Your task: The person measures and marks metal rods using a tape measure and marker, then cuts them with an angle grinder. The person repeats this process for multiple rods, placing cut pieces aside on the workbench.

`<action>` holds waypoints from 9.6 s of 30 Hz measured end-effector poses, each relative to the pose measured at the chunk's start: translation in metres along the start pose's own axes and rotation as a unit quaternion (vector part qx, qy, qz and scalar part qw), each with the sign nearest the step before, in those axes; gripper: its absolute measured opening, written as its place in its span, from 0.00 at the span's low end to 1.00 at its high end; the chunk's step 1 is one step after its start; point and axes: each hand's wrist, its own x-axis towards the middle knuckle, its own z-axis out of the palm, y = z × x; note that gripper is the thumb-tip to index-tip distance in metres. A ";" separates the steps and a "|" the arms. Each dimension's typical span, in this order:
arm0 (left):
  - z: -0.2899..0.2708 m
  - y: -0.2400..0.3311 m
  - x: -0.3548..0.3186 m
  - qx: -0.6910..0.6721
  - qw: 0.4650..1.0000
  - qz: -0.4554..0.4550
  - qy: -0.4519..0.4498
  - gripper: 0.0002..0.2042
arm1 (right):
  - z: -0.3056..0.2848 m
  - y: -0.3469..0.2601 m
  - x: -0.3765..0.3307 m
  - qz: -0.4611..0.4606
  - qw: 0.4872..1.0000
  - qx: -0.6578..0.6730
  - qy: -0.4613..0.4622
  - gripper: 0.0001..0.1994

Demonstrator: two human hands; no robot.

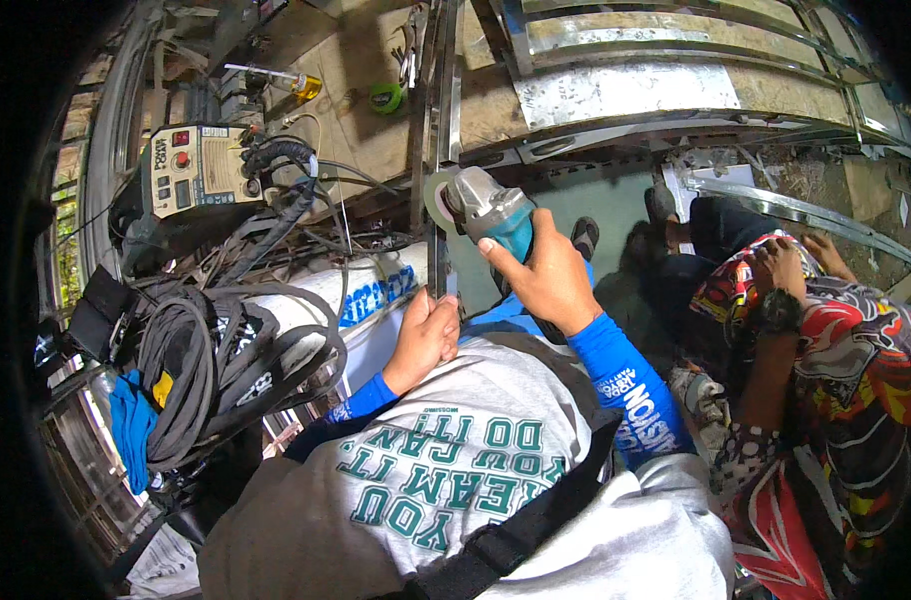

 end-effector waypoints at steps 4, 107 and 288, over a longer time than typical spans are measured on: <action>0.001 0.000 0.000 -0.012 1.000 0.001 -0.001 0.05 | 0.003 -0.001 0.004 -0.012 1.000 -0.001 0.009 0.31; -0.009 -0.018 0.014 -0.008 0.999 0.037 -0.022 0.08 | 0.012 0.009 0.012 -0.011 0.999 -0.032 0.027 0.32; 0.202 0.239 0.071 0.485 0.830 0.157 -0.228 0.15 | -0.249 0.295 -0.018 0.054 0.687 0.580 0.434 0.31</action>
